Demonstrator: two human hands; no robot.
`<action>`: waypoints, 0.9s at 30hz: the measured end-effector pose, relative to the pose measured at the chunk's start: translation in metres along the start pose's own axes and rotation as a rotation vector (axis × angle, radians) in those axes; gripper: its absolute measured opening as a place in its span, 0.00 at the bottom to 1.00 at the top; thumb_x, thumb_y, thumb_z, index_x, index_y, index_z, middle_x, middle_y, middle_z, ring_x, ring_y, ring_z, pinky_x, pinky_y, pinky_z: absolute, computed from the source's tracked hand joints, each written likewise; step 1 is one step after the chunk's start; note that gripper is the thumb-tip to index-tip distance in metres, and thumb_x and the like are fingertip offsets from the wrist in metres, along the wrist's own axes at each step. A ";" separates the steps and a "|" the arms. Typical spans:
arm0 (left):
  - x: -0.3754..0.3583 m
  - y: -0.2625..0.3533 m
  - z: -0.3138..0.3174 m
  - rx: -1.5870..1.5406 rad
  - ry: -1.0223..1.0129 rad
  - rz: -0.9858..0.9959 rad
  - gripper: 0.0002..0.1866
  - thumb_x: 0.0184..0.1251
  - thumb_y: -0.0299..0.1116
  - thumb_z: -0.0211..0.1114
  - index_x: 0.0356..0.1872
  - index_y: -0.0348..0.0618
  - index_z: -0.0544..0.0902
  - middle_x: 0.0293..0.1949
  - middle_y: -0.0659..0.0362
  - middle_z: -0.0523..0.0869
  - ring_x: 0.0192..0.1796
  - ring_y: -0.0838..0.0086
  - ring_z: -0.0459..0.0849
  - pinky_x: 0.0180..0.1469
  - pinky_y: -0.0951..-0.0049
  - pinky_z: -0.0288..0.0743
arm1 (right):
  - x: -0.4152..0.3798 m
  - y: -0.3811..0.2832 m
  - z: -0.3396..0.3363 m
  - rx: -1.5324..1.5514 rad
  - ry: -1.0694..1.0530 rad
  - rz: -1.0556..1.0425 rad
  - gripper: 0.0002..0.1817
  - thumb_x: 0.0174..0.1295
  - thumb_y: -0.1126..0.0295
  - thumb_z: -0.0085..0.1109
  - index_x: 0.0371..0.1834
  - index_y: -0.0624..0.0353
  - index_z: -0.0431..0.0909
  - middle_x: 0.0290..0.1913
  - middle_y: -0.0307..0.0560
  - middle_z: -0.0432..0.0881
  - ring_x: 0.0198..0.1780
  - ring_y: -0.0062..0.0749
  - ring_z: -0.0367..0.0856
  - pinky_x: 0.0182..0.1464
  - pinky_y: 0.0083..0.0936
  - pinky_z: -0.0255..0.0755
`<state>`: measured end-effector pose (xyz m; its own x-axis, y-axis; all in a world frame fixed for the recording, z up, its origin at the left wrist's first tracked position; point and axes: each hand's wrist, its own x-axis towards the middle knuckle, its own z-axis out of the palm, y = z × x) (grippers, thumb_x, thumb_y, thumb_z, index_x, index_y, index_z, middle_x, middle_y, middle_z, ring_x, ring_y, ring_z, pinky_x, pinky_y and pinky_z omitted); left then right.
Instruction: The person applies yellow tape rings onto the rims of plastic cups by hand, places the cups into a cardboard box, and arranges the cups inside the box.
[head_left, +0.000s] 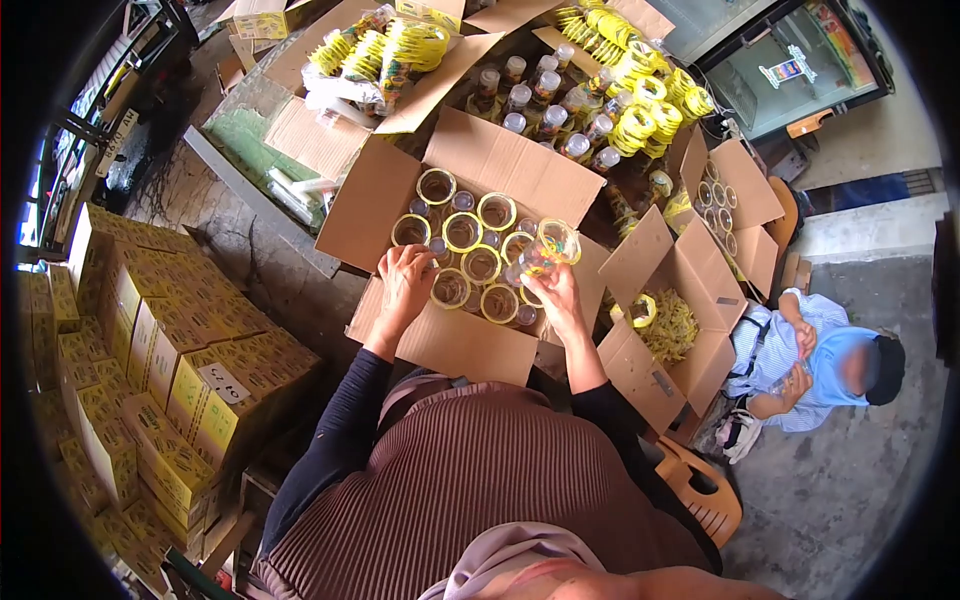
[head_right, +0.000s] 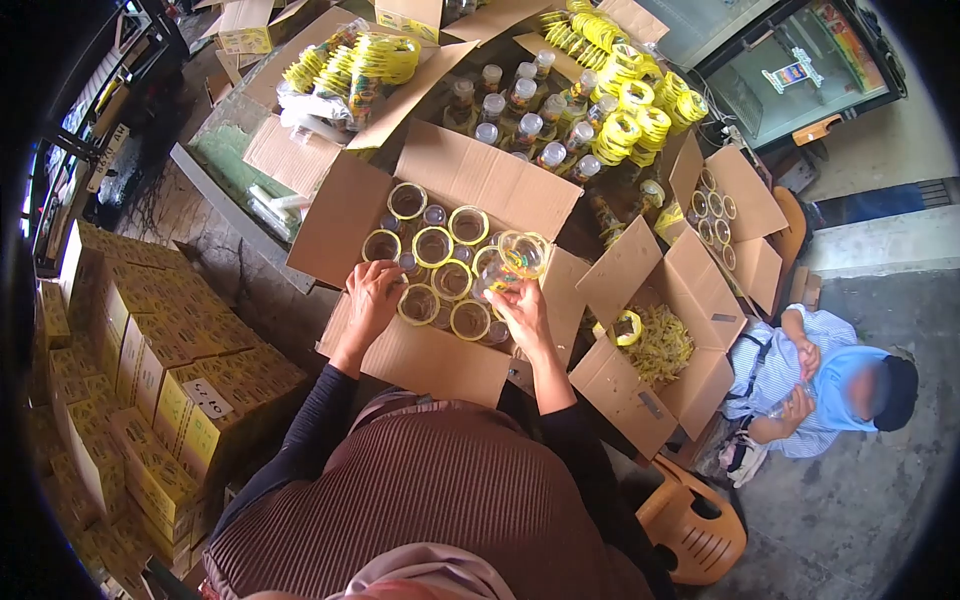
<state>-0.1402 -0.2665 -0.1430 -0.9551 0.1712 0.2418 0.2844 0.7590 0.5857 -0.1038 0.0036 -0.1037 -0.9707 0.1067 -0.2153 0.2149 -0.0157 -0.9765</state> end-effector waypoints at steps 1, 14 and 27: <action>0.002 0.000 0.000 0.041 0.015 0.018 0.14 0.53 0.32 0.71 0.43 0.48 0.85 0.49 0.63 0.82 0.56 0.62 0.74 0.61 0.54 0.61 | 0.005 -0.001 0.005 0.033 -0.028 -0.019 0.29 0.58 0.76 0.69 0.62 0.61 0.67 0.55 0.47 0.77 0.51 0.28 0.79 0.53 0.27 0.77; 0.034 -0.014 0.023 0.130 -0.024 0.056 0.20 0.49 0.36 0.73 0.47 0.48 0.86 0.51 0.63 0.83 0.61 0.64 0.72 0.68 0.51 0.54 | 0.050 -0.004 0.050 0.015 -0.083 -0.260 0.62 0.54 0.82 0.69 0.78 0.46 0.25 0.57 0.57 0.73 0.50 0.33 0.81 0.50 0.30 0.82; 0.048 -0.016 0.011 0.118 0.125 -0.093 0.17 0.55 0.29 0.67 0.49 0.47 0.85 0.51 0.60 0.81 0.60 0.60 0.72 0.63 0.49 0.59 | 0.110 0.002 0.103 -0.167 -0.076 -0.367 0.64 0.49 0.82 0.73 0.78 0.40 0.29 0.54 0.56 0.75 0.41 0.31 0.82 0.42 0.28 0.84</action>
<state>-0.1921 -0.2635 -0.1498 -0.9570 0.0236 0.2892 0.1769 0.8376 0.5169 -0.2211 -0.0876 -0.1303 -0.9900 0.0017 0.1414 -0.1390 0.1719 -0.9753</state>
